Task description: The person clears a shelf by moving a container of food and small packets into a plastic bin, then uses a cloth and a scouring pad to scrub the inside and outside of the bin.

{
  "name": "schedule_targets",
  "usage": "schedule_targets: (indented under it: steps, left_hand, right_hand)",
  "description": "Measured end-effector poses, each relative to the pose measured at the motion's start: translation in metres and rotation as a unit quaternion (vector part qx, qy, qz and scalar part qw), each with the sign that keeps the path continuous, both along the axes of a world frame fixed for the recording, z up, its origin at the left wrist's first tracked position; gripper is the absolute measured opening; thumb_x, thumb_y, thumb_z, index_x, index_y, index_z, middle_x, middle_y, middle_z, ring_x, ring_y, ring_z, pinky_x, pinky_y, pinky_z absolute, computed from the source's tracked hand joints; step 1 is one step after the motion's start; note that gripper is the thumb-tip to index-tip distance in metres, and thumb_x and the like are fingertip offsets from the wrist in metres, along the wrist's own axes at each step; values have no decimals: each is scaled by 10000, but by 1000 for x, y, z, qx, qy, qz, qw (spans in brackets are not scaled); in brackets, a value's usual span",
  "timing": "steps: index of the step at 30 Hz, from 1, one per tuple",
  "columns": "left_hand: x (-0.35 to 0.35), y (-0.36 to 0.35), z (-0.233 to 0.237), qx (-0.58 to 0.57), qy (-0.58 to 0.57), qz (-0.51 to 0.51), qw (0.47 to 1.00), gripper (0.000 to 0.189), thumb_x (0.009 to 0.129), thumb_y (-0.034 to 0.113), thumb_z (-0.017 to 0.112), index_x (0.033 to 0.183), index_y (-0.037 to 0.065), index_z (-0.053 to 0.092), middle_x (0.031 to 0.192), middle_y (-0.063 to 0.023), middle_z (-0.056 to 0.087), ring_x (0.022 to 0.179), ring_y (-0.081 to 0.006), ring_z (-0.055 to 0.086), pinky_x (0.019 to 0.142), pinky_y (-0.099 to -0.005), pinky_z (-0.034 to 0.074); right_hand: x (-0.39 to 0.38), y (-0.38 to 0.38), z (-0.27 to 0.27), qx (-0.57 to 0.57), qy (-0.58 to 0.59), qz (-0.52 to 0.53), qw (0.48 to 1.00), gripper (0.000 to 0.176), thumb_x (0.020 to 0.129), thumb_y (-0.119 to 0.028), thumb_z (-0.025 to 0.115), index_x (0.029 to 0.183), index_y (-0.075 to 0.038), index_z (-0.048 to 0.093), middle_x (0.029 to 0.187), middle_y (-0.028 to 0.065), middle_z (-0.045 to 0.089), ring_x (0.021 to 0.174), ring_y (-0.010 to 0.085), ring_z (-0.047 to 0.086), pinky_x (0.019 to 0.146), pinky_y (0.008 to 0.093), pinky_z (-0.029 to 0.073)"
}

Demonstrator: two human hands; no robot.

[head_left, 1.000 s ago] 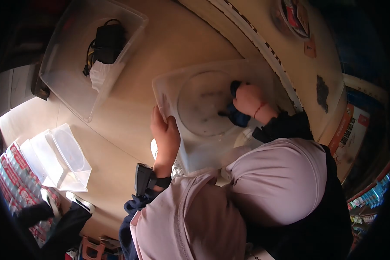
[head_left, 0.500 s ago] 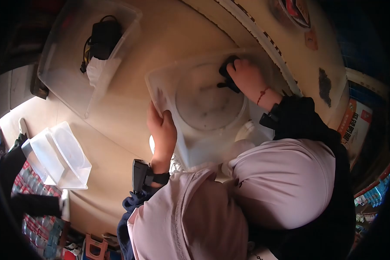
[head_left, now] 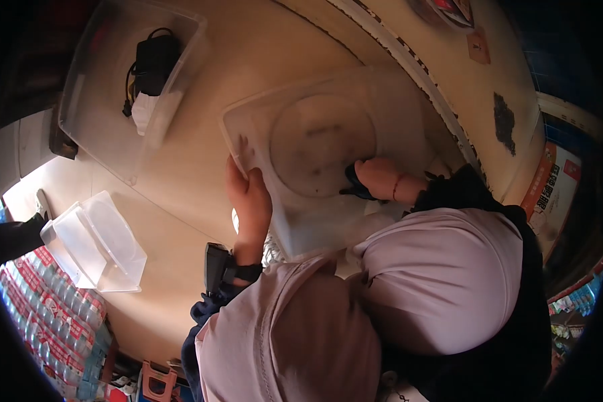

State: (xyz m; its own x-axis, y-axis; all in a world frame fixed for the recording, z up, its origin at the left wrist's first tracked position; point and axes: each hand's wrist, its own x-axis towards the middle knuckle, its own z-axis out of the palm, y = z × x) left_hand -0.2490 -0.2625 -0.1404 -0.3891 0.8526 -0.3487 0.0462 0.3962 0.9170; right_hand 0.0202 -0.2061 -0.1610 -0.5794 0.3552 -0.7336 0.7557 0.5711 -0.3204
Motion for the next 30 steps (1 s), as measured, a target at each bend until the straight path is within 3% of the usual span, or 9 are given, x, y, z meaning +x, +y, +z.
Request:
schedule_targets:
  steps: [6,9,16,18,20,21,23,27,30]
  left_hand:
    - [-5,-2,-1,-37,-38,-18,998,623,843,-32,387,1454,76,341,1443,-146,426,1264,-250,482,932,-323,438]
    - [-15,-5,-4,-75,-72,-47,993,663,837,-40,391,1479,99,302,1456,-146,409,1283,-260,466,904,-324,458]
    - [-29,-8,38,-80,-71,-37,994,698,804,-77,366,1484,31,256,1513,-173,327,1355,-327,388,902,-313,453]
    - [-22,-8,49,-67,-55,-31,996,683,806,-76,366,1475,-1,253,1523,-179,308,1370,-345,360,903,-308,444]
    - [-17,-10,50,16,2,55,998,396,785,-29,444,1170,-61,533,756,-42,576,662,-77,466,580,-233,398]
    - [-18,-9,54,15,2,52,999,396,785,-29,444,1170,-61,533,756,-42,576,662,-77,466,580,-233,398]
    - [-27,-2,70,-77,-20,25,997,681,812,-72,359,1480,26,265,1532,-167,298,1376,-351,348,919,-300,425]
    - [-59,16,107,-72,53,20,996,705,789,-91,343,1480,35,277,1537,-152,299,1384,-349,335,940,-300,415]
    - [-74,17,139,50,124,-16,991,712,758,-90,321,1465,-21,278,1511,-187,330,1390,-369,318,1026,-394,393]
  right_hand:
    - [-7,25,12,-28,-2,-50,998,306,680,-81,670,950,18,565,855,236,655,868,403,644,767,465,517]
    - [-8,58,49,-23,101,-188,977,401,700,-151,658,1044,20,546,919,257,640,898,425,616,773,467,500]
    - [22,83,112,-122,392,-388,825,611,726,-62,576,1320,22,465,1158,121,623,1088,226,596,966,314,430]
    - [37,80,119,-181,475,-455,731,670,723,-9,548,1377,40,413,1269,67,550,1181,153,506,1034,291,366]
    - [41,87,127,-201,507,-467,697,669,722,11,526,1378,55,405,1291,88,541,1180,157,508,1033,285,365]
    - [41,93,129,-182,487,-493,697,662,724,9,523,1374,59,409,1291,86,541,1179,155,508,1034,282,364]
    - [38,98,123,-98,472,-526,700,623,738,-11,533,1349,62,436,1258,108,565,1154,160,530,1016,282,380]
    - [22,99,115,127,414,-368,823,547,773,-114,667,1262,53,488,1162,179,597,1095,206,564,972,313,414]
    - [-3,93,113,121,340,-419,833,551,771,-176,727,1223,45,502,1142,179,600,1092,240,566,971,327,415]
